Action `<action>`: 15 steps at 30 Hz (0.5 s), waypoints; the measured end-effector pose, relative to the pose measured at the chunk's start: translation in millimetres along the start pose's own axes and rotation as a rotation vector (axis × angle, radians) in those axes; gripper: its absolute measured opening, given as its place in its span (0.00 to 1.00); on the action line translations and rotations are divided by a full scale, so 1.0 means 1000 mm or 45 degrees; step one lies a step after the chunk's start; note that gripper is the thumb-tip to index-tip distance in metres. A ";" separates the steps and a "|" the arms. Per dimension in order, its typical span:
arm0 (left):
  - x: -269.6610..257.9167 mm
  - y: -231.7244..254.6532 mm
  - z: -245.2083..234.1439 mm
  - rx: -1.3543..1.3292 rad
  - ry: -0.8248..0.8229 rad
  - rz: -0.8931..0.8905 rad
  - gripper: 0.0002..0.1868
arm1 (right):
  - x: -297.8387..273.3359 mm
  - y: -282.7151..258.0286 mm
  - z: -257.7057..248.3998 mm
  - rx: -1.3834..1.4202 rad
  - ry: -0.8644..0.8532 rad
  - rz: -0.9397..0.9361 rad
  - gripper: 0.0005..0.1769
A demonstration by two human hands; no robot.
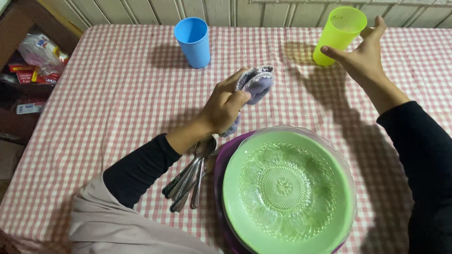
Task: The person wipes several plates, bowls, and cups with a cloth, then stacks them and places spoons into cups. The person arranges the cleaned items on a checkered tablecloth.
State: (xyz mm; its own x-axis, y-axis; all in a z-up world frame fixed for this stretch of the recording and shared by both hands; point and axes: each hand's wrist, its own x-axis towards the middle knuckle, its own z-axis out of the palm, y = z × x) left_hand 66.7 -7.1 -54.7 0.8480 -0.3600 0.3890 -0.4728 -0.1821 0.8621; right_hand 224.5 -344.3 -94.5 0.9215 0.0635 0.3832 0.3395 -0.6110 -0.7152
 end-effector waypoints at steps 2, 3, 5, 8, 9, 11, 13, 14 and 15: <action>0.004 -0.010 0.004 -0.232 0.057 0.009 0.08 | 0.015 0.016 0.012 0.244 -0.046 -0.144 0.53; 0.005 -0.004 0.004 -0.232 0.058 0.010 0.08 | 0.013 0.012 0.015 0.243 -0.046 -0.146 0.53; 0.010 0.010 0.003 -0.091 0.112 -0.004 0.03 | 0.012 0.003 0.020 0.163 0.129 -0.417 0.37; 0.014 0.018 0.003 0.160 0.253 0.221 0.11 | -0.011 -0.052 0.004 -0.012 -0.123 -0.789 0.42; 0.011 0.015 0.006 0.163 0.254 0.226 0.11 | -0.021 -0.066 -0.001 -0.012 -0.120 -0.793 0.42; 0.005 0.009 0.013 0.402 0.402 0.597 0.31 | -0.045 -0.094 -0.010 -0.121 -0.250 -0.975 0.54; -0.001 0.016 0.020 0.458 0.338 0.793 0.26 | -0.075 -0.119 -0.017 -0.141 -0.253 -1.000 0.50; -0.003 0.019 0.024 0.512 0.272 0.985 0.23 | -0.090 -0.132 -0.020 -0.159 -0.260 -1.025 0.46; -0.006 0.035 0.026 0.512 0.272 0.989 0.23 | -0.101 -0.140 -0.022 -0.161 -0.257 -1.026 0.46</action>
State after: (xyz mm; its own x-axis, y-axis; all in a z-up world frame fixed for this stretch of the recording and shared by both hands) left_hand 38.8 -35.6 -35.0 0.2621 -0.3449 0.9013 -0.9454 -0.2793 0.1680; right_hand 79.8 -282.5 -20.0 0.4266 0.6507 0.6282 0.8955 -0.4015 -0.1921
